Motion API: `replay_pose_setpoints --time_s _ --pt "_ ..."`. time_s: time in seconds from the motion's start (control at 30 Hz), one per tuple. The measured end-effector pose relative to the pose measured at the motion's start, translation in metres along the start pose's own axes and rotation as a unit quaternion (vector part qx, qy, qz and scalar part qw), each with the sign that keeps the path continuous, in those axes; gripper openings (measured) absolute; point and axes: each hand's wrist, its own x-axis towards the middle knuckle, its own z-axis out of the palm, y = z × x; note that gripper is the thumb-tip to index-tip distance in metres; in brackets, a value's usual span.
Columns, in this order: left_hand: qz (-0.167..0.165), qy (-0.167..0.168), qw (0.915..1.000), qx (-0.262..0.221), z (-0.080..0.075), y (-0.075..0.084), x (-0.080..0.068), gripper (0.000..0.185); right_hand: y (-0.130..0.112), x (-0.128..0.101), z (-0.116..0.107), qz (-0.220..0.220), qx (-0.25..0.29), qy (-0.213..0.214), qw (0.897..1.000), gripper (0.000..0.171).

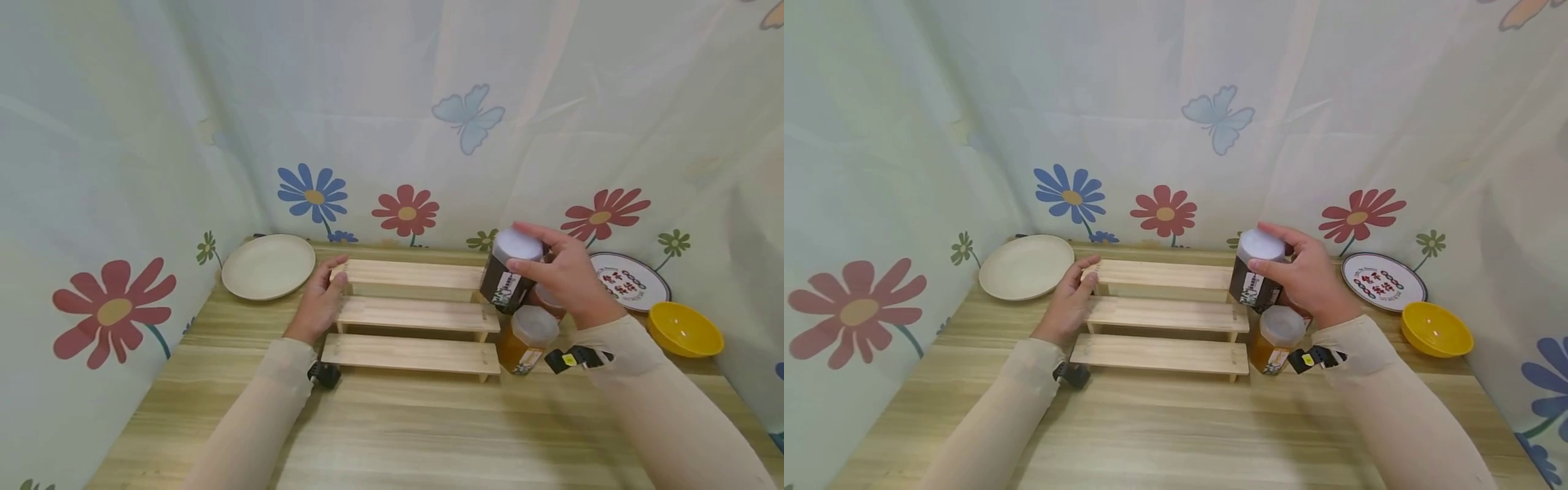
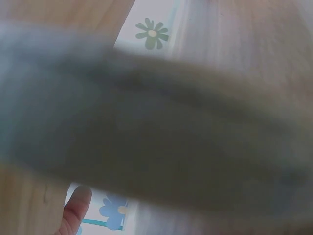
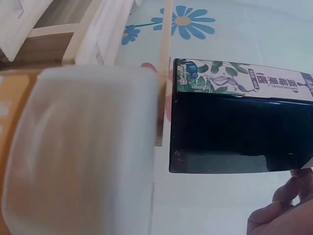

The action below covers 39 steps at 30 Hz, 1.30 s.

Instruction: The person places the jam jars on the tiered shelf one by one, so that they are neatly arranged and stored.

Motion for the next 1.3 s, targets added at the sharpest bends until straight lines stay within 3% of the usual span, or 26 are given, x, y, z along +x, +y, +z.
replay_pose_setpoints --time_s 0.33,0.6,0.9,1.3 --pt "0.002 -0.002 1.0 -0.003 -0.001 0.001 0.001 0.045 -0.002 0.009 -0.001 0.011 -0.054 -0.026 0.998 0.07" --pt "-0.01 0.002 0.9999 0.003 -0.003 0.005 -0.002 0.045 -0.004 0.012 -0.004 0.034 -0.066 -0.058 0.996 0.071" --pt "-0.011 0.002 0.9999 0.008 -0.003 0.001 0.001 0.046 -0.008 0.013 -0.006 0.048 -0.091 -0.06 0.993 0.072" --pt "-0.004 0.0 1.0 -0.005 0.0 0.001 0.003 0.044 -0.009 0.017 -0.007 0.069 -0.078 -0.067 0.992 0.074"
